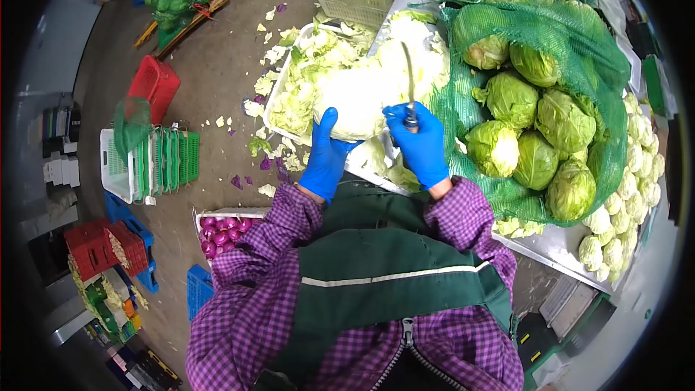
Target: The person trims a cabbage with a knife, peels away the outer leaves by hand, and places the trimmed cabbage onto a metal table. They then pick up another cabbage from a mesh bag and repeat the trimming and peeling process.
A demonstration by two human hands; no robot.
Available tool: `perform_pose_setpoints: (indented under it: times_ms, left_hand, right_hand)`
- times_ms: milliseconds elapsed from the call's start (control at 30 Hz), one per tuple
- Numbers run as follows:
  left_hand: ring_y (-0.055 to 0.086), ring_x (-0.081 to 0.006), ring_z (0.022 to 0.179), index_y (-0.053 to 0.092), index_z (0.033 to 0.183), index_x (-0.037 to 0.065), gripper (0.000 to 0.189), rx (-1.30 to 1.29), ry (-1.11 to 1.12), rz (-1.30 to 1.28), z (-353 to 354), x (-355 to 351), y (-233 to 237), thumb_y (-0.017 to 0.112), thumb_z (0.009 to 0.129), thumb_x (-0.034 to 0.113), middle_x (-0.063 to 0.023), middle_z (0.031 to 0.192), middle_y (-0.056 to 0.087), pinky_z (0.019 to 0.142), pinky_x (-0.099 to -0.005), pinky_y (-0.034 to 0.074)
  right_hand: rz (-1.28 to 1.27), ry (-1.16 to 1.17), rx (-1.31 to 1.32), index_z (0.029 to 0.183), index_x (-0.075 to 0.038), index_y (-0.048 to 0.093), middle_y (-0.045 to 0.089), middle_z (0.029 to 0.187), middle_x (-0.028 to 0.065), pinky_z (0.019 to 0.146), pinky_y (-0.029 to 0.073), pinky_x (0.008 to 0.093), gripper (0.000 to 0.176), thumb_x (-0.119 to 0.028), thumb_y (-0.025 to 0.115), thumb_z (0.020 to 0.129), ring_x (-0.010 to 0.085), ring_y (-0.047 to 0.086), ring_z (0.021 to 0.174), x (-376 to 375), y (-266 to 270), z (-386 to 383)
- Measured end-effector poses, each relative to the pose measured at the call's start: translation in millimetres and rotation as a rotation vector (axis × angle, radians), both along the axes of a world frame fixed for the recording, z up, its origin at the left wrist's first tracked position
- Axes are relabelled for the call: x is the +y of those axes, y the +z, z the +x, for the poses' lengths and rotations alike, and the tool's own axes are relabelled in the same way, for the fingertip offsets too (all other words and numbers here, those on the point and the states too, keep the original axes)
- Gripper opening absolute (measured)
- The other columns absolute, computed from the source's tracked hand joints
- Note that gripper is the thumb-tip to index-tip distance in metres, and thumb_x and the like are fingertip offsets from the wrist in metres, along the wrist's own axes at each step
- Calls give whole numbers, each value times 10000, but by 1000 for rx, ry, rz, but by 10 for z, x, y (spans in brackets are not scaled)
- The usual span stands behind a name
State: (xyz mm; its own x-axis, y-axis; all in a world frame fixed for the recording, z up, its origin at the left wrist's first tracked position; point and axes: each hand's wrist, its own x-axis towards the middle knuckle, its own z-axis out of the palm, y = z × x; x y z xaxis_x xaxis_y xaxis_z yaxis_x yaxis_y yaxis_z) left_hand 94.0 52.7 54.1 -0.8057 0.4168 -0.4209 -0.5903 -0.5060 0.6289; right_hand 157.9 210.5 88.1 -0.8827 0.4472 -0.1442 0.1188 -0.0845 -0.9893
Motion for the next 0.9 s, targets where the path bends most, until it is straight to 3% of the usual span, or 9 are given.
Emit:
perform_pose_setpoints:
  times_ms: [200, 300, 400, 500, 633, 767, 800, 833, 900]
  left_hand:
    - [472, -320, 1226, 305, 1399, 15, 705, 97, -49, 15, -259, -85, 155, 508, 893, 462, -182, 1360, 442, 1008, -482, 413]
    - [477, -312, 1221, 312, 1393, 11, 688, 149, -68, -40, -328, -34, 89, 513, 894, 439, -175, 1356, 448, 997, -467, 422]
    - [502, -272, 1188, 272, 1404, 81, 618, 108, -14, -42, -265, 43, 157, 559, 885, 258, -132, 1317, 464, 952, -412, 463]
    - [495, -295, 1198, 318, 1384, 4, 687, 205, -6, -188, -215, 58, 317, 533, 883, 422, -161, 1338, 466, 1004, -435, 409]
    - [392, -352, 1283, 226, 1449, 146, 750, -41, 16, 517, -404, -170, 67, 440, 876, 580, -159, 1426, 353, 1011, -548, 363]
    - [294, -414, 1325, 197, 1464, 139, 912, -247, -207, 1141, -651, -388, -5, 323, 807, 759, -169, 1471, 281, 1062, -623, 237]
    - [332, -415, 1302, 202, 1453, 121, 982, 47, -239, 677, -604, -385, 31, 318, 764, 811, -177, 1445, 316, 1054, -609, 269]
    - [332, -415, 1302, 202, 1453, 121, 982, 49, -239, 676, -538, -341, -53, 318, 764, 811, -177, 1445, 316, 1054, -609, 269]
    - [347, -406, 1296, 189, 1456, 137, 1003, 509, -120, -245, -406, -275, -296, 342, 744, 826, -177, 1445, 316, 1015, -629, 311]
  right_hand:
    - [-186, -64, -166, 1019, -19, 641, 664, 901, 32, 567, 471, 220, 207, -60, 658, 817, 70, 572, 700, 261, -1, 60]
    - [136, -43, 234, 1089, -14, 595, 648, 1027, 63, 729, 473, 234, 378, -53, 744, 744, 101, 580, 852, -84, 227, -135]
    - [202, -32, 84, 970, -22, 620, 662, 869, 52, 652, 471, 233, 222, -53, 706, 768, 74, 577, 736, -171, 167, -214]
    - [184, 11, 91, 912, -16, 626, 650, 767, 32, 608, 467, 234, 130, -35, 660, 788, 60, 559, 666, -6, 91, -130]
    - [-38, -135, 52, 1055, -11, 607, 620, 792, 19, 636, 449, 213, 280, -47, 678, 786, 59, 540, 714, 300, -320, 39]
    - [411, 86, -226, 1360, -77, 449, 509, 751, -20, 609, 422, 202, 546, -76, 637, 848, 50, 447, 650, 489, -165, 167]
    - [293, 89, -137, 1369, -84, 440, 513, 772, -16, 611, 422, 200, 525, -79, 606, 871, 51, 445, 647, 503, -183, 183]
    - [171, 93, -59, 1378, -91, 431, 517, 793, -13, 612, 422, 197, 506, -82, 576, 894, 52, 443, 643, 496, -198, 211]
    - [17, 150, -39, 1398, -102, 405, 556, 893, 13, 614, 428, 192, 487, -72, 519, 925, 55, 440, 637, 462, 203, 151]
